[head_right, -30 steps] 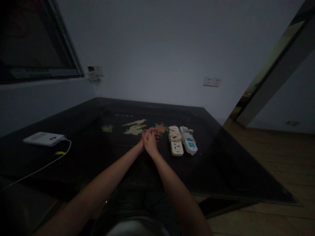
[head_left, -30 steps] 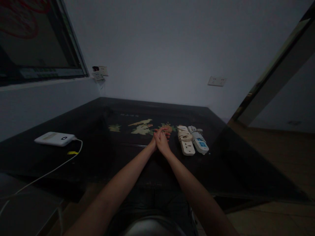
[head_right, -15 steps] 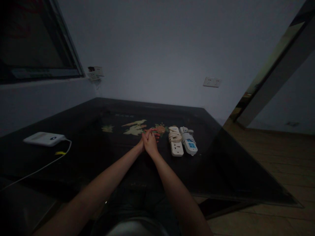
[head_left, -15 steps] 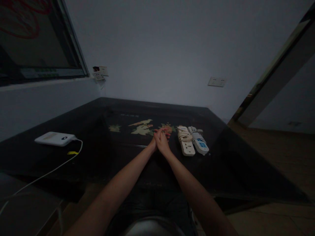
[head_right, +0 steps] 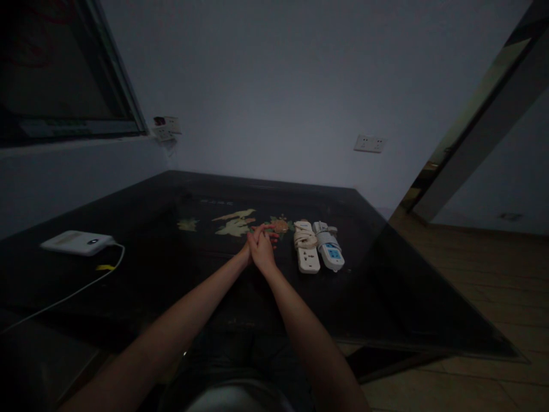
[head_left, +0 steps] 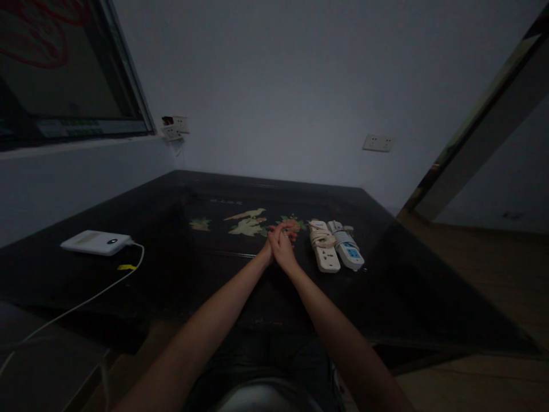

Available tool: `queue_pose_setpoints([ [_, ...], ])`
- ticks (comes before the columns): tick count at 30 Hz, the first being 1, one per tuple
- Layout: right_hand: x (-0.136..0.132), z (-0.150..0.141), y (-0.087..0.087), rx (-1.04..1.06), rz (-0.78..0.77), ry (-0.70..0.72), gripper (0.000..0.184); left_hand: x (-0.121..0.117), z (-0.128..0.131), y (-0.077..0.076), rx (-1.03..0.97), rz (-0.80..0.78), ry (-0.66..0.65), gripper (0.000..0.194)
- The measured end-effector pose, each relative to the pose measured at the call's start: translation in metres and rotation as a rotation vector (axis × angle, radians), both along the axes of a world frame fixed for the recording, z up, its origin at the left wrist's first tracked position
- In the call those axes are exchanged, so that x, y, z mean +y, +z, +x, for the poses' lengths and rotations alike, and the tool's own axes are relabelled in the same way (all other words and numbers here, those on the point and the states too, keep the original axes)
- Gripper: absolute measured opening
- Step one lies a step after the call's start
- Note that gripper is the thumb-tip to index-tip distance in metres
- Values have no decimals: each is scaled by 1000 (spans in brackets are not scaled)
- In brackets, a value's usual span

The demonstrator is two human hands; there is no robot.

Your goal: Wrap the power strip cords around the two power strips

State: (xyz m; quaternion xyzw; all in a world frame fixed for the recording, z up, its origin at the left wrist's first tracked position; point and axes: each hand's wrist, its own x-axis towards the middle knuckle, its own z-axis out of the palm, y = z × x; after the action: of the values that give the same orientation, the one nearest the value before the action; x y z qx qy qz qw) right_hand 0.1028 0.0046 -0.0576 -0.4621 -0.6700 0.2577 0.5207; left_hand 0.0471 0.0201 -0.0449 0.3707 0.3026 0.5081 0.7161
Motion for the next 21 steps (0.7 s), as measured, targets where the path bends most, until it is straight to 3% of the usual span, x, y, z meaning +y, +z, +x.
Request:
queue_pose_setpoints([
  [21, 0, -1, 1, -7, -11, -3, 45, 7, 1, -5, -5, -31, -1, 36],
])
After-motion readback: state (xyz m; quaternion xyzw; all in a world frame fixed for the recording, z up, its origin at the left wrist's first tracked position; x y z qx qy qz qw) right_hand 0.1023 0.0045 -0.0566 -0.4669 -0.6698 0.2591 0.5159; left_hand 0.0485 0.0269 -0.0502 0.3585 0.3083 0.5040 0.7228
